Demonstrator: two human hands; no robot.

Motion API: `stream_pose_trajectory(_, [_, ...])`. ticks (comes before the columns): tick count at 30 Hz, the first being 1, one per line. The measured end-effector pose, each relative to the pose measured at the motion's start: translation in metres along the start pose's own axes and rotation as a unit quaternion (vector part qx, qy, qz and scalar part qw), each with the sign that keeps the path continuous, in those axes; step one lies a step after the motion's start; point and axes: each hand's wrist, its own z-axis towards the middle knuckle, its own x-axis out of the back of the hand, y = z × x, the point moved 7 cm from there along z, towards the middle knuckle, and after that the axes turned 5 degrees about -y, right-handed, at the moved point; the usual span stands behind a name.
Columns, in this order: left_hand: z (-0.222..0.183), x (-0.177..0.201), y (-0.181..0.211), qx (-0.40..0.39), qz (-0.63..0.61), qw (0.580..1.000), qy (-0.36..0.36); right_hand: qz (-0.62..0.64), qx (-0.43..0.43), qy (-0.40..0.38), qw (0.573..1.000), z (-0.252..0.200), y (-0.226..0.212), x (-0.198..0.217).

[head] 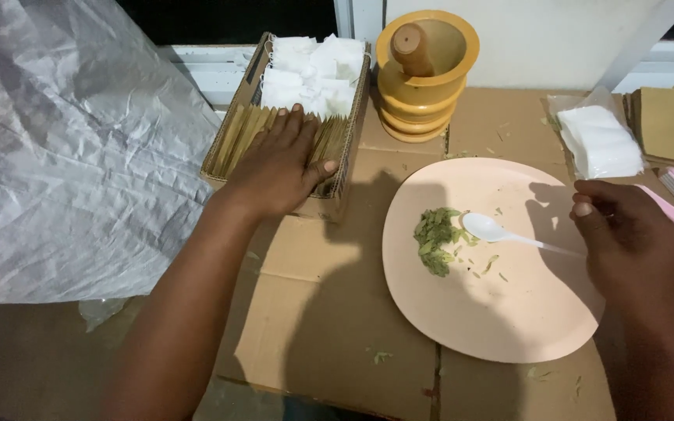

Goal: Filling small white bags with loose green herbs using a spoon and sealing them with a pink heat sealer

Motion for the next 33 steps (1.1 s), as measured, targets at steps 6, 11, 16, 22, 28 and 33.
stream_pose_trajectory(6, [0.0, 0.002, 0.003, 0.008, 0.005, 1.0, 0.008, -0.001, 0.013, -0.005, 1.0, 0.001, 0.001, 0.001])
stream_pose_trajectory(11, [0.001, 0.014, 0.004, -0.005, -0.011, 1.0, 0.016, 0.001, 0.014, 0.0, 1.0, 0.001, 0.005, 0.003])
stream_pose_trajectory(16, [0.023, 0.06, -0.024, -0.016, -0.083, 0.985, 0.154, 0.004, 0.002, 0.008, 1.0, 0.0, -0.008, 0.005])
stream_pose_trajectory(22, [0.09, 0.088, -0.067, -0.02, 0.006, 0.97, 0.243, 0.016, -0.025, 0.008, 1.0, -0.001, -0.015, 0.003])
stream_pose_trajectory(28, [0.126, 0.073, -0.078, 0.067, 0.072, 0.989, 0.113, 0.074, -0.057, 0.015, 0.995, -0.004, -0.011, -0.001])
stream_pose_trajectory(33, [0.146, 0.063, -0.088, 0.049, 0.136, 0.983, 0.109, 0.031, -0.099, 0.001, 0.995, -0.007, 0.004, -0.003])
